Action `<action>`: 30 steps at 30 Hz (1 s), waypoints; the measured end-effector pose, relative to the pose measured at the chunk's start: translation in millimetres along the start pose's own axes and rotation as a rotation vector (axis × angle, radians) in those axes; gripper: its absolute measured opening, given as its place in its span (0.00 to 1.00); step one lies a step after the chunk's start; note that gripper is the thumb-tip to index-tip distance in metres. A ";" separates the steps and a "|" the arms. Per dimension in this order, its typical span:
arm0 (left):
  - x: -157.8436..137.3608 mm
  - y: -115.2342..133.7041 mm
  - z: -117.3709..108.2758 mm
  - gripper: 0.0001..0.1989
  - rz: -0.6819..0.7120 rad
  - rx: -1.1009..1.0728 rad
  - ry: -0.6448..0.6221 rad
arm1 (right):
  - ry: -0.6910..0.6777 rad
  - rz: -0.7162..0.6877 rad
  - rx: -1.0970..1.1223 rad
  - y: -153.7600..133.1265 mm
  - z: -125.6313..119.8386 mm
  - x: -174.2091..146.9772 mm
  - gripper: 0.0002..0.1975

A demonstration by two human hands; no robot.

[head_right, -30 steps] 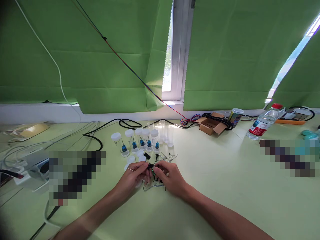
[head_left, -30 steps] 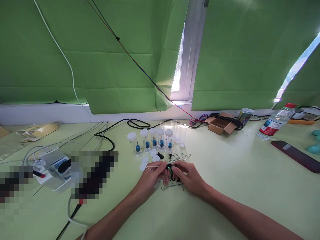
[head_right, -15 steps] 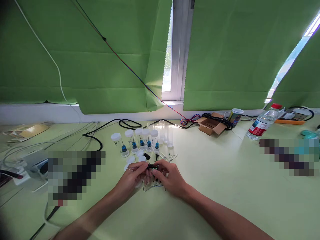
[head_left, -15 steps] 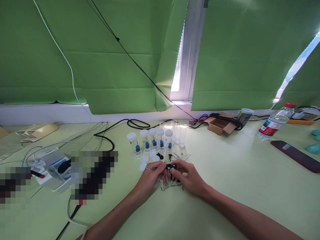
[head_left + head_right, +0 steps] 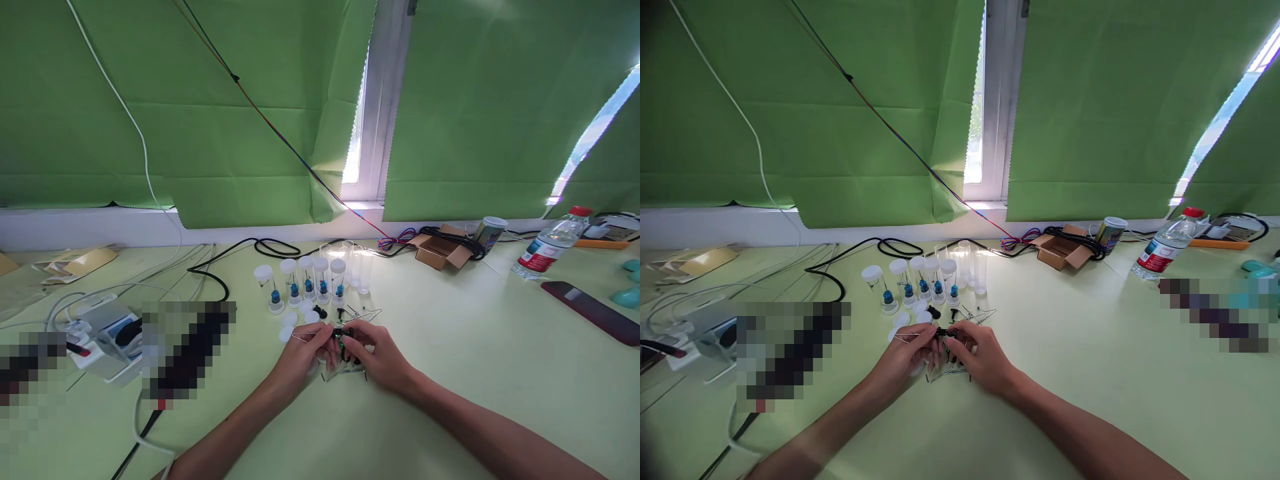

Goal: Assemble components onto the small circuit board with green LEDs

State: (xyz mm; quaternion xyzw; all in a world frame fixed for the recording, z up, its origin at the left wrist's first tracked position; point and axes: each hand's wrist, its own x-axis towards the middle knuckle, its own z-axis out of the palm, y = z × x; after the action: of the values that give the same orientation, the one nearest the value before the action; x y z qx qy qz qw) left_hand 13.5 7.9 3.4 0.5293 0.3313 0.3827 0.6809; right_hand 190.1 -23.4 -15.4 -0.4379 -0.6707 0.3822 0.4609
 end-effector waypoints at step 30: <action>0.1 -1.2 -1.1 0.19 -0.003 0.005 -0.005 | -0.032 0.016 0.031 1.6 0.2 -0.2 0.11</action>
State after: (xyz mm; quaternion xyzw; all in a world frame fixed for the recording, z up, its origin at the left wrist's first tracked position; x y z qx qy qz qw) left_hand 12.8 8.3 1.9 0.5314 0.3314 0.3794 0.6811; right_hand 190.3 -23.1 -17.0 -0.4296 -0.6685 0.4032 0.4539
